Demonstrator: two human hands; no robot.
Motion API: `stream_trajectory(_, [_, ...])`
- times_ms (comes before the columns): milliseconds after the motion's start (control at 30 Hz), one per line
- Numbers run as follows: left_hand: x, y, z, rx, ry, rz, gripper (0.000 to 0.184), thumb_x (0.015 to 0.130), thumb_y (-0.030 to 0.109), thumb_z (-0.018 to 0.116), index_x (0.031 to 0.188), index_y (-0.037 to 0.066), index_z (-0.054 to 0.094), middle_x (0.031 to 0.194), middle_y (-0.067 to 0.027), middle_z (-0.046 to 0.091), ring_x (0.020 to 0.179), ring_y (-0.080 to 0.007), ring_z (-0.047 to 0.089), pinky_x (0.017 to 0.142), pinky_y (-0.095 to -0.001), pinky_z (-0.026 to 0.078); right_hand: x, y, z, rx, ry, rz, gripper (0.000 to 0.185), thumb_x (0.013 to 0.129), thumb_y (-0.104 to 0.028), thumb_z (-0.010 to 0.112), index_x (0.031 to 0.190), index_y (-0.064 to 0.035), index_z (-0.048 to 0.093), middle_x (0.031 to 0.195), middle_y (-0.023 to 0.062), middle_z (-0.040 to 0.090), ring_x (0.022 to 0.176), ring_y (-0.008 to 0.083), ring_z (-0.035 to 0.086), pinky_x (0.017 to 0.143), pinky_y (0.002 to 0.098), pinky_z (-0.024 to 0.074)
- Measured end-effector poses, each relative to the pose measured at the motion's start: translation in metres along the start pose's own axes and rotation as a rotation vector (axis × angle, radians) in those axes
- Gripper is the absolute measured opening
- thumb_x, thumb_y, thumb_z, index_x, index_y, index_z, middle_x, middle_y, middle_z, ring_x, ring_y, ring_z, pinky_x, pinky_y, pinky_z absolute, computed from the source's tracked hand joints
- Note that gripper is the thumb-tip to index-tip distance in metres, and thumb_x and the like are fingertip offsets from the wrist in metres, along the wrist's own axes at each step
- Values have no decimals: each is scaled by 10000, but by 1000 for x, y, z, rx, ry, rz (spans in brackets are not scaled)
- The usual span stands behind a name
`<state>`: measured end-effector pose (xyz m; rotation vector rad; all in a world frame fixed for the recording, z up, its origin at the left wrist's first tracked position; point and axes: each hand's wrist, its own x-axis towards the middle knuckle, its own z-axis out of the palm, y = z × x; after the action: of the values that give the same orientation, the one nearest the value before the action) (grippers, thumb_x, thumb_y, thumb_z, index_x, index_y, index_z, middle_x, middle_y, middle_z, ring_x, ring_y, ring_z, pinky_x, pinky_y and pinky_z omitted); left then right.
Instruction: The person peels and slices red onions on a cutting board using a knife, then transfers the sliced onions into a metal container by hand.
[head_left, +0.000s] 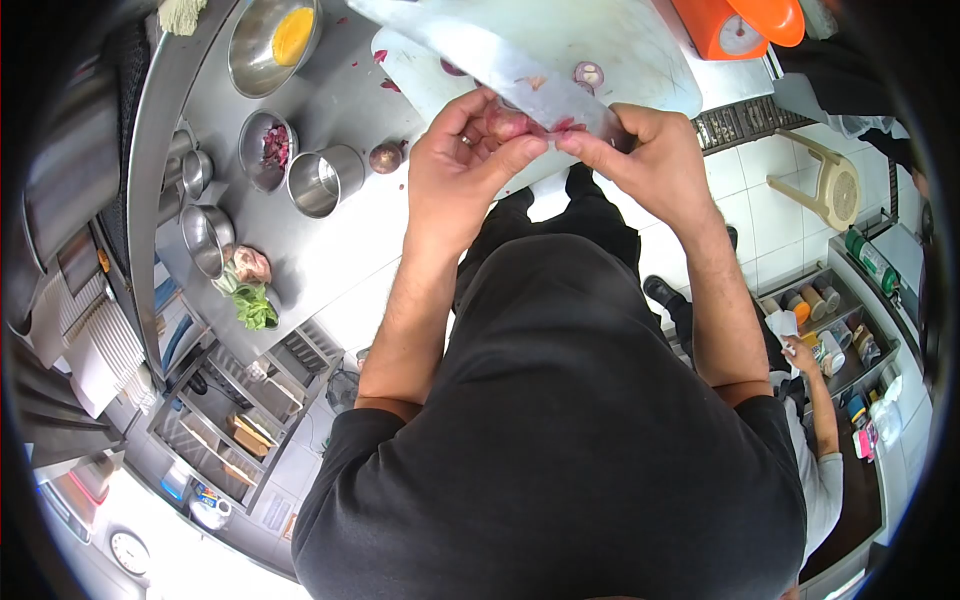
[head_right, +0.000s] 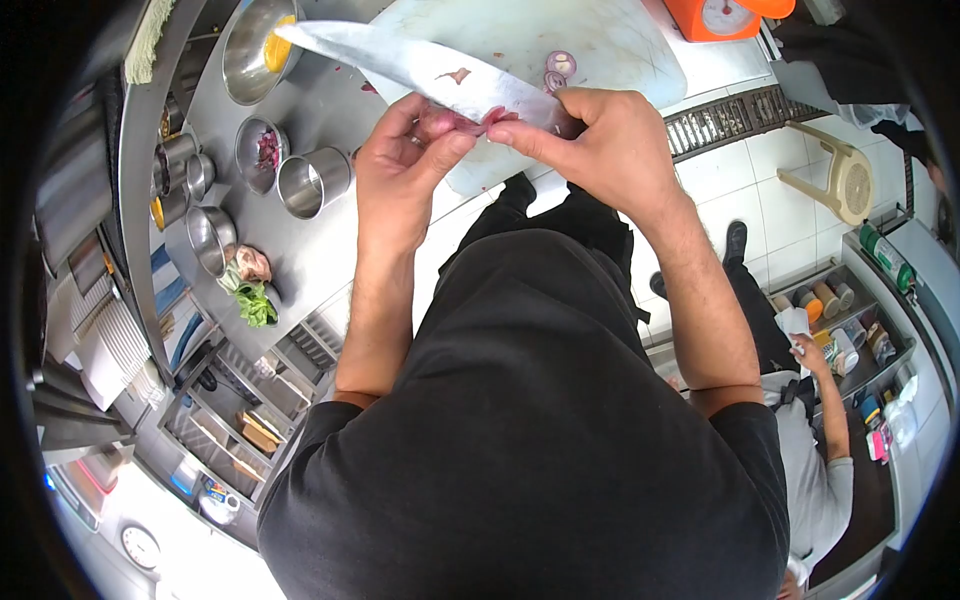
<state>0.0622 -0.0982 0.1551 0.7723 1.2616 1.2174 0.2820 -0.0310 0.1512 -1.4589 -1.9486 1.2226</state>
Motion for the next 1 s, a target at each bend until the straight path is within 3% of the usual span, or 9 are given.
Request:
stream_trajectory(467, [3, -7, -4, -388, -73, -94, 481, 1016, 92, 753, 1436, -38, 560, 1293, -163, 712, 1157, -231, 710, 988, -400, 623, -1, -2, -3, -6, -26, 176, 722, 809, -669, 874, 633, -6, 647, 509, 60, 545, 472, 160, 514, 494, 348, 406])
stream_trajectory(567, [2, -8, -7, -220, -97, -68, 552, 1031, 262, 758, 1461, -9, 543, 1389, -185, 676, 1224, -291, 698, 1031, -444, 597, -4, -4, -4, 35, -35, 175, 733, 805, -683, 868, 635, -4, 650, 514, 62, 554, 475, 166, 521, 499, 356, 415])
stream_trajectory(667, [1, -4, -2, -149, -41, -49, 525, 1023, 225, 768, 1439, -9, 549, 1374, -194, 683, 1212, -282, 702, 1022, -435, 608, -5, -14, -8, -16, -84, 166, 590, 873, -535, 890, 749, 14, 712, 556, -18, 534, 558, 64, 444, 501, 305, 359])
stream_trajectory(1000, [-2, -7, -3, -101, 9, -10, 525, 977, 140, 814, 1404, -7, 548, 1343, -234, 691, 1206, -287, 701, 1038, -449, 611, -5, -11, -5, -8, -103, 148, 562, 884, -509, 888, 753, 12, 724, 562, -16, 556, 563, 61, 467, 511, 296, 375])
